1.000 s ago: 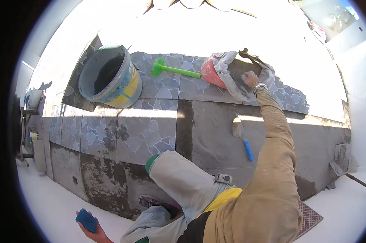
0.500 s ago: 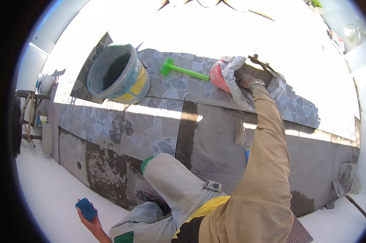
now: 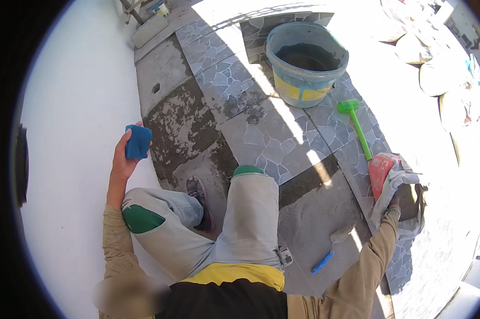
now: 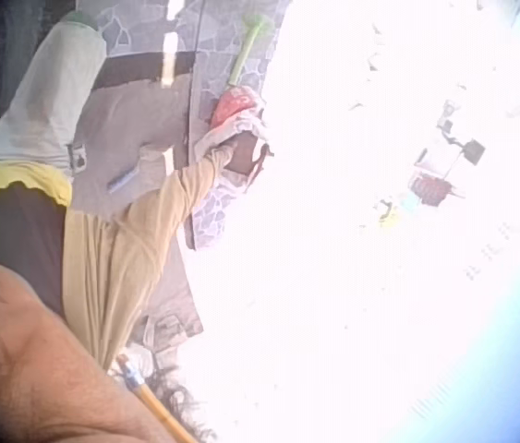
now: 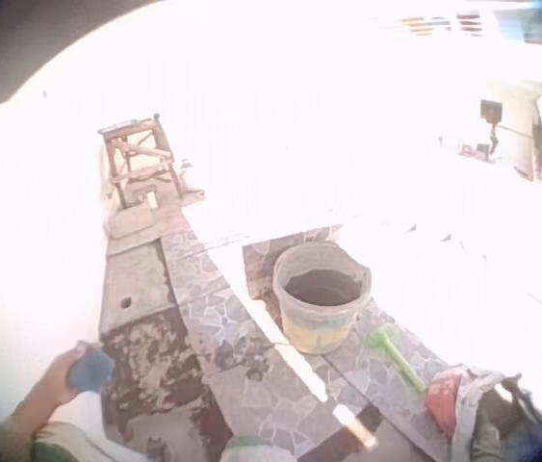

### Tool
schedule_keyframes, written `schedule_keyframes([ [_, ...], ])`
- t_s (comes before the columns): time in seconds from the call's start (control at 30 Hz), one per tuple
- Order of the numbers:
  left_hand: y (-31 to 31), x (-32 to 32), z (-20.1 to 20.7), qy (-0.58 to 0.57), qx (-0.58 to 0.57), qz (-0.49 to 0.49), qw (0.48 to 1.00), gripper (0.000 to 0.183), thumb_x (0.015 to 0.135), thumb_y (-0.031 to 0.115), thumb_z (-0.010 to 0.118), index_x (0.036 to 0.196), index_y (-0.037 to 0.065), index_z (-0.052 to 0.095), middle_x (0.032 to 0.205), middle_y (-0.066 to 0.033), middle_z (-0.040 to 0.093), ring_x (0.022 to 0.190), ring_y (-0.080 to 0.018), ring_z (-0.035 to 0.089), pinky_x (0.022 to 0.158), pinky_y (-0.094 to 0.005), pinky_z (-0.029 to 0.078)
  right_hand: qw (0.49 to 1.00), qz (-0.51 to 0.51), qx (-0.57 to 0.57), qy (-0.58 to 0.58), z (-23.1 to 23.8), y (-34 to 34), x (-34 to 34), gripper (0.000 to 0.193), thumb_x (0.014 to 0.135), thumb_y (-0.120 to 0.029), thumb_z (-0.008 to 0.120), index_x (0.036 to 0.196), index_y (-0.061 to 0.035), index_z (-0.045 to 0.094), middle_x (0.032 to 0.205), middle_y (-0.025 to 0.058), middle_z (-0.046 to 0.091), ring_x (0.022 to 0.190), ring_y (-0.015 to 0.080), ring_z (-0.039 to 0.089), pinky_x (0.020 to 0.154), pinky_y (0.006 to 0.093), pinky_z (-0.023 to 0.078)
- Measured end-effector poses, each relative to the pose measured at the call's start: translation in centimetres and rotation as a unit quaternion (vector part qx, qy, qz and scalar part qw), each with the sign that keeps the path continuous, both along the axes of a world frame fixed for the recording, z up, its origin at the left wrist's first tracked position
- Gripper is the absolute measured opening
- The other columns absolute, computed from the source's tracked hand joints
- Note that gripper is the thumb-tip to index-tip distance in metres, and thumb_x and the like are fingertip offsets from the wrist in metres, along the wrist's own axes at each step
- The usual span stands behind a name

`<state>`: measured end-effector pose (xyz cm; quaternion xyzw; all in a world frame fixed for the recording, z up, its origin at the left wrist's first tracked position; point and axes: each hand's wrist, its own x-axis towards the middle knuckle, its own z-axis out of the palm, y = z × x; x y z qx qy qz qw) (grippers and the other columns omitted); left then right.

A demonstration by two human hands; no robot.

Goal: Laying tiles on a floor surface using a mallet, sponge, and trowel.

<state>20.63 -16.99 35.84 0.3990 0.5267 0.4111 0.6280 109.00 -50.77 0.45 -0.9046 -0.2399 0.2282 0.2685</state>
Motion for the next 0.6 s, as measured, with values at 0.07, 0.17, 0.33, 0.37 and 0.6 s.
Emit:
schedule_keyframes([
  [0.07, 0.1, -0.8, -0.4, -0.018, 0.001, -0.005, 1.000, 0.056, 0.096, 0.045, 0.060, 0.140, 0.011, 0.053, 0.115, -0.0082, 0.066, 0.094, -0.0216, 0.067, 0.072, -0.0352, 0.056, 0.975, -0.096, 0.135, 0.148, 1.5, -1.0, -0.5, 0.037, 0.102, -0.036, 0.044, 0.098, -0.0031, 0.061, 0.088, 0.0151, 0.063, 0.084, 0.0279, 0.062, 0.067, 0.0373, 0.050],
  [0.17, 0.1, -2.2, -0.6, -0.045, -0.008, 0.047, 0.998, 0.056, 0.096, 0.045, 0.061, 0.139, 0.010, 0.054, 0.118, -0.0089, 0.066, 0.096, -0.0233, 0.067, 0.072, -0.0357, 0.056, 0.869, -0.166, 0.327, 0.332, 4.2, -4.0, 0.0, 0.031, 0.103, -0.031, 0.043, 0.093, -0.0060, 0.058, 0.082, 0.0113, 0.059, 0.076, 0.0239, 0.059, 0.059, 0.0344, 0.048],
  [0.33, -0.3, -5.2, -0.8, -0.155, 0.024, 0.117, 0.981, 0.058, 0.095, 0.043, 0.062, 0.138, 0.005, 0.053, 0.123, -0.0141, 0.065, 0.101, -0.0287, 0.067, 0.076, -0.0376, 0.056, 0.615, 0.113, 0.457, 0.633, 11.0, -9.1, 1.9, 0.027, 0.105, -0.024, 0.042, 0.086, -0.0108, 0.054, 0.072, 0.0050, 0.053, 0.064, 0.0172, 0.054, 0.047, 0.0297, 0.044],
  [0.37, -0.2, -5.7, -1.0, -0.163, 0.026, 0.120, 0.979, 0.058, 0.095, 0.043, 0.062, 0.138, 0.005, 0.053, 0.123, -0.0141, 0.065, 0.101, -0.0287, 0.067, 0.076, -0.0376, 0.056, 0.652, 0.028, 0.463, 0.600, 12.5, -8.4, 1.6, 0.027, 0.106, -0.025, 0.042, 0.084, -0.0116, 0.051, 0.070, 0.0034, 0.049, 0.061, 0.0154, 0.050, 0.045, 0.0280, 0.041],
  [0.6, 0.4, -6.5, -1.2, -0.368, 0.076, 0.180, 0.909, 0.062, 0.093, 0.042, 0.063, 0.135, -0.003, 0.049, 0.131, -0.0213, 0.058, 0.114, -0.0324, 0.062, 0.086, -0.0412, 0.056, 0.699, -0.031, 0.391, 0.598, 18.6, 9.8, -13.4, 0.036, 0.106, -0.029, 0.046, 0.075, -0.0131, 0.042, 0.063, -0.0016, 0.039, 0.052, 0.0096, 0.039, 0.035, 0.0229, 0.032],
])
